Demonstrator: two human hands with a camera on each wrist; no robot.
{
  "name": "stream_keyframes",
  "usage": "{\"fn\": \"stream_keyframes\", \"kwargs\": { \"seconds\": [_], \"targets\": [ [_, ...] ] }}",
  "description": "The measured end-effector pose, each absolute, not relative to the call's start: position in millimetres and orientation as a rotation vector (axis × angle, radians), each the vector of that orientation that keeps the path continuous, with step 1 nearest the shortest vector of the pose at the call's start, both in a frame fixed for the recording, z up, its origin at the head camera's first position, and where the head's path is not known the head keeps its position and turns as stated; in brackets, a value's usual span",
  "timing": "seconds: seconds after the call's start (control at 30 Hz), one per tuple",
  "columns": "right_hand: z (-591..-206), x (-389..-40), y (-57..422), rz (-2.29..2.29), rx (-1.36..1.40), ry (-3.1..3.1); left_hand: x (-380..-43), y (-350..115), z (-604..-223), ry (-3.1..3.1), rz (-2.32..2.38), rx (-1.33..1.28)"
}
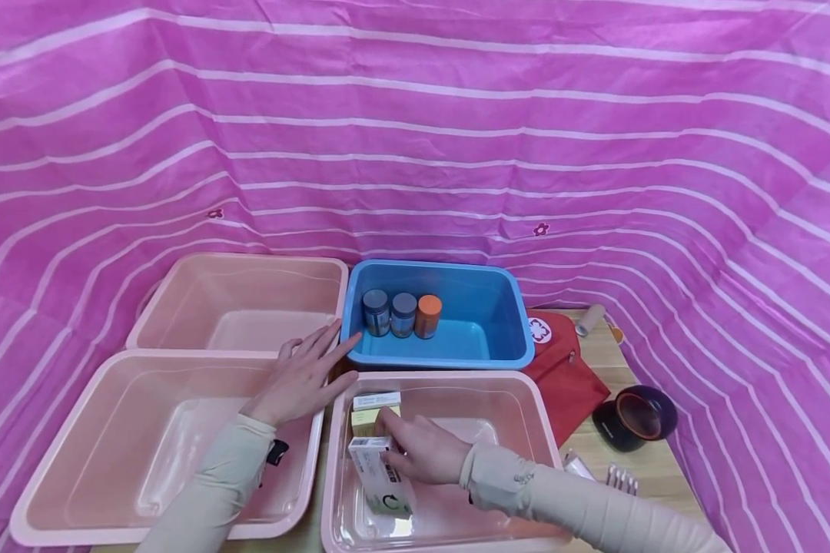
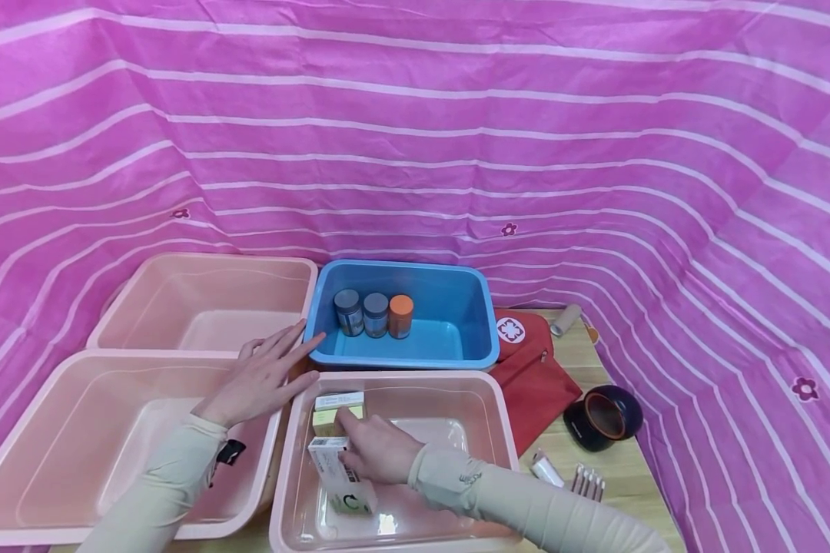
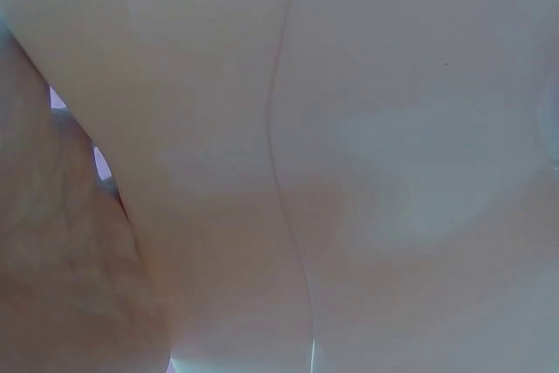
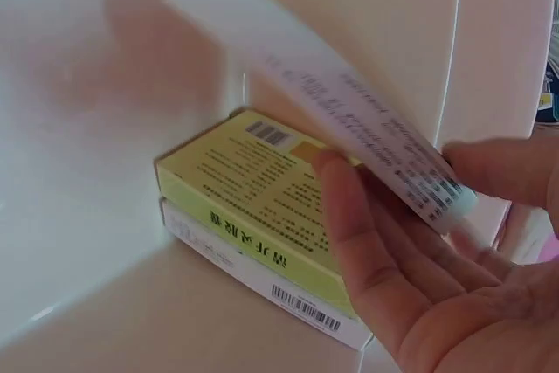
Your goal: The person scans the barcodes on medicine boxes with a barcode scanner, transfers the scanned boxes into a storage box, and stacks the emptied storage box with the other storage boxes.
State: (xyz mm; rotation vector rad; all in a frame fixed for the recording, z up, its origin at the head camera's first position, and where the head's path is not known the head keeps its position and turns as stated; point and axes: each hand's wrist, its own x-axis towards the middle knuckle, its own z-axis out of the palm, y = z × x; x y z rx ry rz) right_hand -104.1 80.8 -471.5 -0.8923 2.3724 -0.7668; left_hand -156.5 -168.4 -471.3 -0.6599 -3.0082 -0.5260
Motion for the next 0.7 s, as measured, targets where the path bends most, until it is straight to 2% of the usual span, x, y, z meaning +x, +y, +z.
{"fn": "stream_keyframes", "kwargs": {
  "seconds": [0.27,0.7],
  "targets": [
    [-469,-107,86,-0.820,-1.052,2.409,-157,-169,-472,-3.000,-0.544,-0.665],
    [-415,-112,135,-0.997,-0.871,2.503,-156,-167,-470,-3.050,-0.531,-0.635]
  ]
}}
